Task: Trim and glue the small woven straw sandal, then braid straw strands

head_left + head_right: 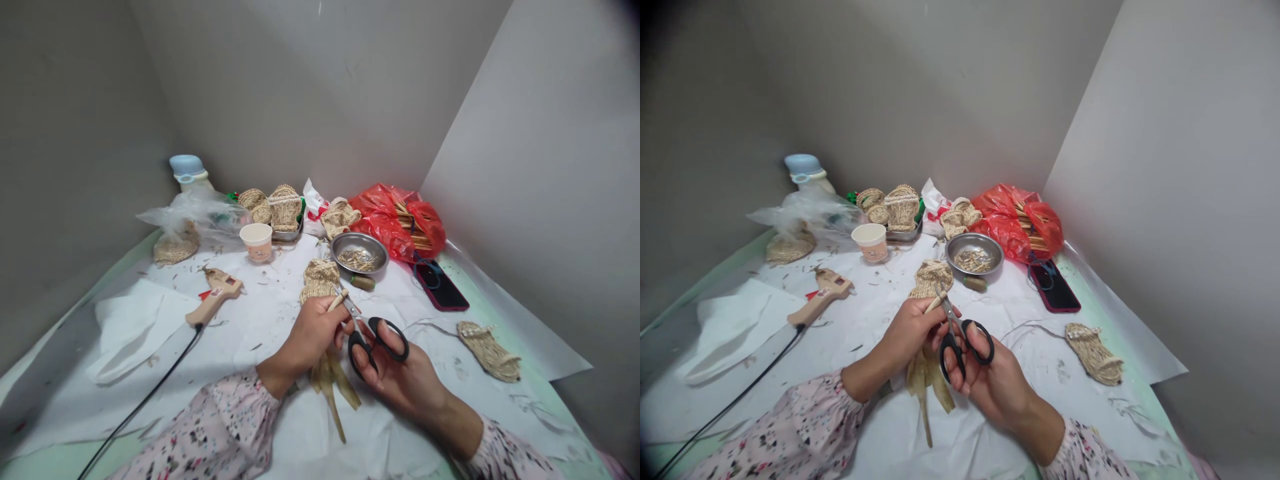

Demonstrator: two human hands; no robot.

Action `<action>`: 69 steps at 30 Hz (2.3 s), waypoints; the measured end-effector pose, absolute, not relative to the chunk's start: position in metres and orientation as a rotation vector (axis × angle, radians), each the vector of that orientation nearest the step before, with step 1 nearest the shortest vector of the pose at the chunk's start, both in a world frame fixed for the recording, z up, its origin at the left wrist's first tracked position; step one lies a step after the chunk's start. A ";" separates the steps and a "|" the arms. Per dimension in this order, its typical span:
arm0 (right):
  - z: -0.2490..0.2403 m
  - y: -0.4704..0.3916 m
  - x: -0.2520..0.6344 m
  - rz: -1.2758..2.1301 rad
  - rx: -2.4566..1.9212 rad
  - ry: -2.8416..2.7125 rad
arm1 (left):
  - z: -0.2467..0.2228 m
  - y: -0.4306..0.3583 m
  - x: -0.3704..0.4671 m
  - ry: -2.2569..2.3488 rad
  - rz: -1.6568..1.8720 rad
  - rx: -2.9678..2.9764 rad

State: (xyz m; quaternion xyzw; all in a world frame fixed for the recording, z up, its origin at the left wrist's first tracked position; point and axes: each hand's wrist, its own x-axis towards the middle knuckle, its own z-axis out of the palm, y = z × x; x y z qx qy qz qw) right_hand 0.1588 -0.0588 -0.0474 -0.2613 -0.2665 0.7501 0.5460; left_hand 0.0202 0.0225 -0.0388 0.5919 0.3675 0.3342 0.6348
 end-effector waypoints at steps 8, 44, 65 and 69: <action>-0.047 -0.059 0.158 1.781 -0.631 -0.655 | -0.038 0.023 0.021 0.848 0.768 1.362; -0.006 -0.011 0.203 0.380 -1.554 -1.878 | -0.024 0.022 0.015 0.680 0.799 1.158; -0.043 0.019 0.227 -0.048 -1.375 -1.470 | -0.023 0.028 0.017 0.688 0.965 0.938; -0.040 0.012 0.222 -0.090 -1.305 -1.496 | -0.024 0.028 0.018 0.650 0.931 0.841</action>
